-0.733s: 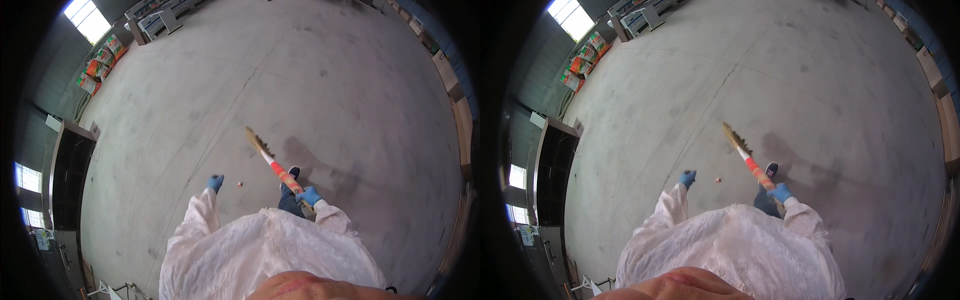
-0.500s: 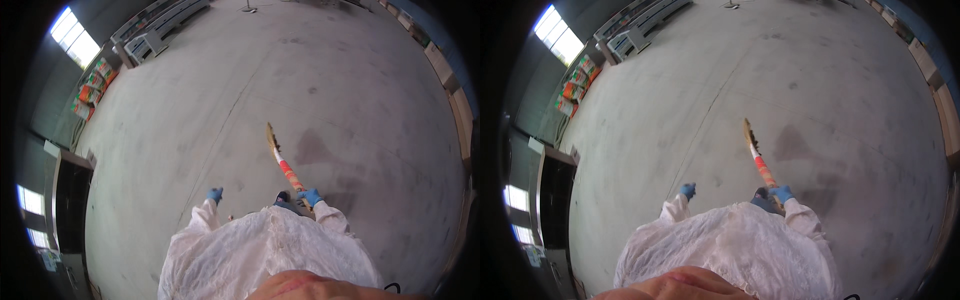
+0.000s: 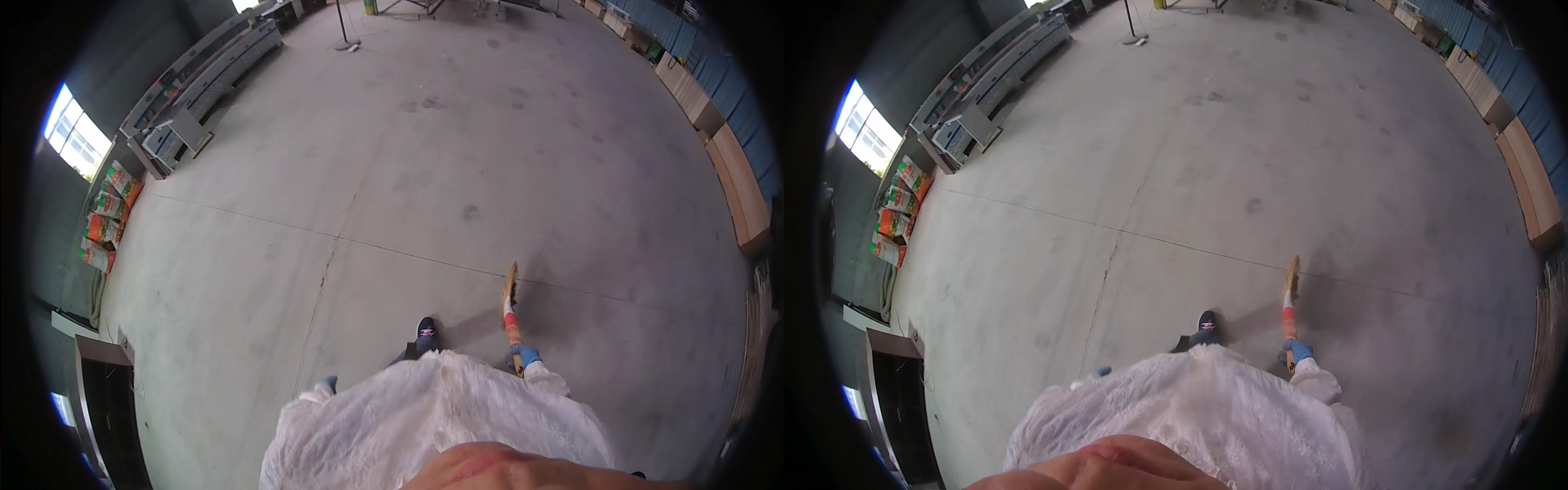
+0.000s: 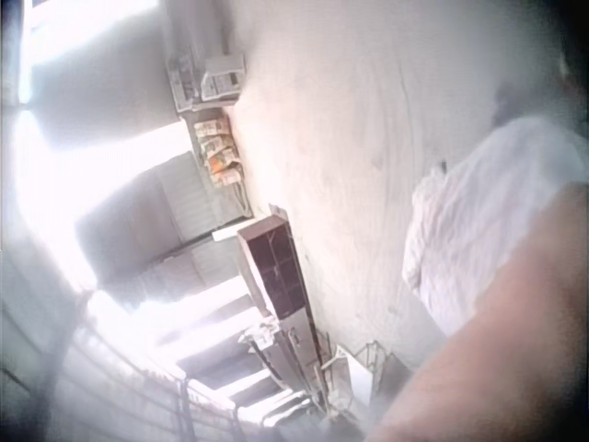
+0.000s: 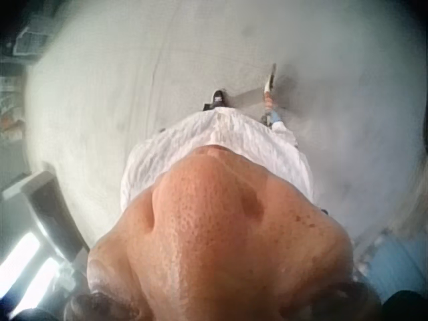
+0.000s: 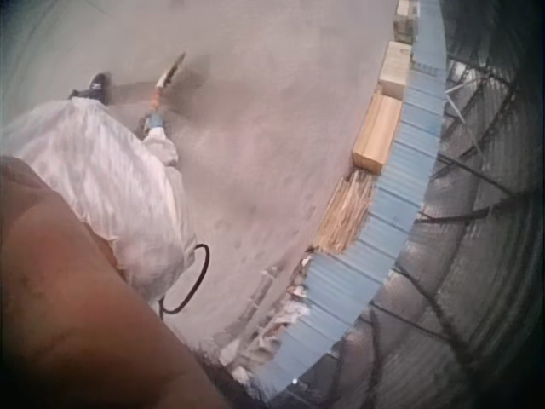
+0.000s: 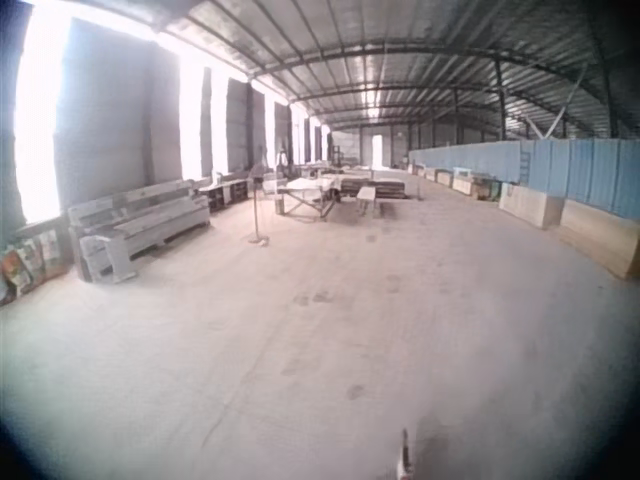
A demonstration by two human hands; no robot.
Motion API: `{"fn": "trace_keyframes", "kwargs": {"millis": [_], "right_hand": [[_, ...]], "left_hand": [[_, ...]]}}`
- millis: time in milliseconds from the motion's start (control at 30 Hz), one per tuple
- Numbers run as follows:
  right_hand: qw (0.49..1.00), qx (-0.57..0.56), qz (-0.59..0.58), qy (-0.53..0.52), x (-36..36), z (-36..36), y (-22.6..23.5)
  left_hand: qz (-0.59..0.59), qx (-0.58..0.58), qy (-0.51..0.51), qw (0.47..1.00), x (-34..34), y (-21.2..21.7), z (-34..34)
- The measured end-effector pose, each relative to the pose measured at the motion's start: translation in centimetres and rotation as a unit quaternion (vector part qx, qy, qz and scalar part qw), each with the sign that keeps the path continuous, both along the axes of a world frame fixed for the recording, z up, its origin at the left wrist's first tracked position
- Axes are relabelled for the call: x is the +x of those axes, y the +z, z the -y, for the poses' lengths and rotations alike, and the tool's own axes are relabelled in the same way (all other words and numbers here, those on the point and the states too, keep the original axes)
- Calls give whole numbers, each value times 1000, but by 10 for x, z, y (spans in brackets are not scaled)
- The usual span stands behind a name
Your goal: The person picks up a small metal piece and places it on a stack of wrapped panels. They then walk to a table, pick up a bottle, and place it into a large bag. After walking across the workshop, they retrieve a broom and dustpan, sweep the floor, and finally lift and move a large white panel.
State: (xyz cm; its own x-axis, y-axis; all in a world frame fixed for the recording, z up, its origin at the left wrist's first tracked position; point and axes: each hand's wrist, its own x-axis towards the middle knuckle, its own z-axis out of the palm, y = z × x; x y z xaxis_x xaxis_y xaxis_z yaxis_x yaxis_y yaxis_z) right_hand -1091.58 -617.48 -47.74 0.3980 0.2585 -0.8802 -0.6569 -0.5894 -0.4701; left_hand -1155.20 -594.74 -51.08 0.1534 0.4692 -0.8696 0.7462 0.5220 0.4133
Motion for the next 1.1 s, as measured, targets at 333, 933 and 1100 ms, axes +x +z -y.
{"fn": "trace_keyframes", "kwargs": {"millis": [333, 933, 1100], "right_hand": [[946, -56, -51, -316, 218, -130, -58], [985, 2, -29, -170, 813, -644, -97], [990, -35, -62, -124, 959, -806, -82]], "left_hand": [[131, 308, -10, 942, 534, 58, -571], [-135, -57, 66, 987, 872, 4, -878], [-105, 155, -336, 923, 1074, 6, -1132]]}}
